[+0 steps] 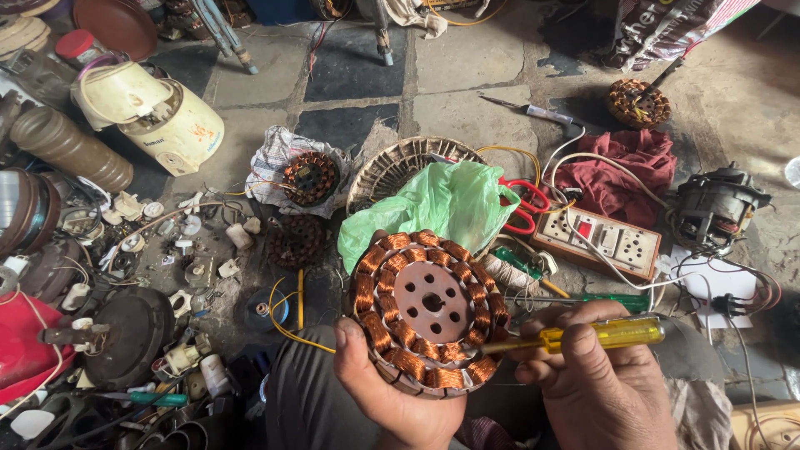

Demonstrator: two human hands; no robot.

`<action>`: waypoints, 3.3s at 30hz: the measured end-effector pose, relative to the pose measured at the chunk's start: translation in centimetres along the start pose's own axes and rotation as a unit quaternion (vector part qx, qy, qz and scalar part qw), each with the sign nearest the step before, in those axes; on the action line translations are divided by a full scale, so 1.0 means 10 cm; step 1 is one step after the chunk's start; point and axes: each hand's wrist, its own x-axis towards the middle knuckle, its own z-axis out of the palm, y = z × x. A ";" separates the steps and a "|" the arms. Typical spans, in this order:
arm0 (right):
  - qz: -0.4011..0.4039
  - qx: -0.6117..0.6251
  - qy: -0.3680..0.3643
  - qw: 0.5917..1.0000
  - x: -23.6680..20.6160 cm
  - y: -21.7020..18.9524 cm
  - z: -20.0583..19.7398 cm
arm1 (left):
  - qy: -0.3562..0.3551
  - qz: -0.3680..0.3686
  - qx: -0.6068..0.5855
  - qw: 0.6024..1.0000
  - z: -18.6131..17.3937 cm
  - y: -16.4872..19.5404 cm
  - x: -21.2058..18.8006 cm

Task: The person sits on the floor of a cluttered repair workshop and works on a copper-wound fan motor stator. They probe the windings with a screwdriver, attach yellow test leads to the winding terminals, lift and turn the stator to reach different sides, and use a multimeter-style tester on the power strip while checking the windings.

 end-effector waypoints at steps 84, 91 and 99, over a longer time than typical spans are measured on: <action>0.017 0.055 -0.012 0.998 0.07 -0.08 -0.24 | -0.045 0.005 -0.016 0.999 0.12 0.01 0.00; 0.040 0.061 0.043 0.996 0.10 -0.19 -0.32 | -0.047 -0.033 -0.009 0.998 0.15 0.09 0.01; 0.033 0.065 0.045 0.996 0.10 -0.18 -0.44 | -0.084 -0.011 -0.009 0.996 0.17 0.07 0.02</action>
